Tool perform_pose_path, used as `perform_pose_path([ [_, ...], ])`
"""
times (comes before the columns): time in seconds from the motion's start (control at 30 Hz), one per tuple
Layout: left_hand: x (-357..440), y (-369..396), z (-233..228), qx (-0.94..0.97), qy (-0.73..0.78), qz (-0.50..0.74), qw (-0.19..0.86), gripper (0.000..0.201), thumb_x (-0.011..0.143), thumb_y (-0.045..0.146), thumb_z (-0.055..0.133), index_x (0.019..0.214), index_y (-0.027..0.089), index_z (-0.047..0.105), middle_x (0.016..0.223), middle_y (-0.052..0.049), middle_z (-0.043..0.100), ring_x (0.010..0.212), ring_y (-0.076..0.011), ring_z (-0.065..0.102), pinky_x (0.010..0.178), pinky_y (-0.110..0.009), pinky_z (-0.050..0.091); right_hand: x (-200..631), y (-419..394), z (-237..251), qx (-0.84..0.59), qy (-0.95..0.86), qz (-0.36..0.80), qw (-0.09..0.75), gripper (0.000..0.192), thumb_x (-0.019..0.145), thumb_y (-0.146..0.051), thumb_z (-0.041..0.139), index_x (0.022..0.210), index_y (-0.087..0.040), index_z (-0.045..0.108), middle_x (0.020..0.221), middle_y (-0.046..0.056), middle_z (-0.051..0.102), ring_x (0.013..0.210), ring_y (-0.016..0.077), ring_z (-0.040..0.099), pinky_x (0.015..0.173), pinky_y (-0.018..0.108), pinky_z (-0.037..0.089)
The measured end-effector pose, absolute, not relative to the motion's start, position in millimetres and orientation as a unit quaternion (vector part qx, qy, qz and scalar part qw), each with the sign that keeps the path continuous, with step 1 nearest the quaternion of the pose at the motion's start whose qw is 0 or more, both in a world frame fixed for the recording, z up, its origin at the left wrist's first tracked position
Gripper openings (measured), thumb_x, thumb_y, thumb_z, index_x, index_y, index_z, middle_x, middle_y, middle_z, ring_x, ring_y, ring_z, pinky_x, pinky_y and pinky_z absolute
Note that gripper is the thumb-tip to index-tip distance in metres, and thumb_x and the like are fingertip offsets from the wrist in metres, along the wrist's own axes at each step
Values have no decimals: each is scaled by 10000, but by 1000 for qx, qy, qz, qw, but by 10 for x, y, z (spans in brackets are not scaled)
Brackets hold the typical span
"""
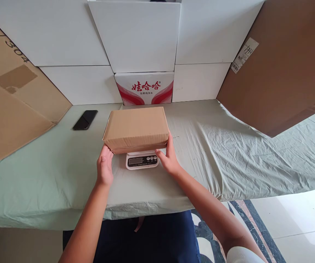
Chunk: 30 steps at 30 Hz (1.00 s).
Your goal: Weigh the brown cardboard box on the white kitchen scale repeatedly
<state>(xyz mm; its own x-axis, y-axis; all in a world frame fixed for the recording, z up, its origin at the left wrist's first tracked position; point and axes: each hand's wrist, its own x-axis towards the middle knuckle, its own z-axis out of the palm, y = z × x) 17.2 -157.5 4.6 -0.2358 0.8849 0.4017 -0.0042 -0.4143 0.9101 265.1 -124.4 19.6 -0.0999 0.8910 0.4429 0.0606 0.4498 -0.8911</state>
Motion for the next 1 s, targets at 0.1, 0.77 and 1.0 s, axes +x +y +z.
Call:
perform_pose_path([
  [0.1, 184, -1577, 54, 520, 423, 661, 337, 840, 911, 767, 454, 1542, 213, 499, 1601, -137, 521, 1536, -351, 415, 1250, -466, 372, 2644, -1246, 186, -371, -643, 367, 560, 820, 903, -623, 600, 1604, -391, 245, 1695, 26, 321, 1550, 332, 344, 1293, 588, 314],
  [0.77, 75, -1579, 103, 448, 412, 716, 341, 755, 935, 769, 385, 1525, 319, 523, 1696, -34, 388, 1607, -276, 276, 1311, -428, 251, 2778, -1139, 142, -370, -515, 429, 643, 726, 899, -530, 608, 1556, -415, 320, 1736, -20, 293, 1634, 295, 247, 1352, 611, 161],
  [1.0, 108, -1574, 61, 472, 411, 689, 365, 819, 895, 803, 427, 1548, 313, 489, 1683, -78, 410, 1584, -307, 331, 1288, -465, 286, 2731, -1180, 166, -365, -538, 456, 608, 764, 890, -574, 617, 1567, -416, 302, 1733, -35, 302, 1640, 296, 222, 1354, 602, 183],
])
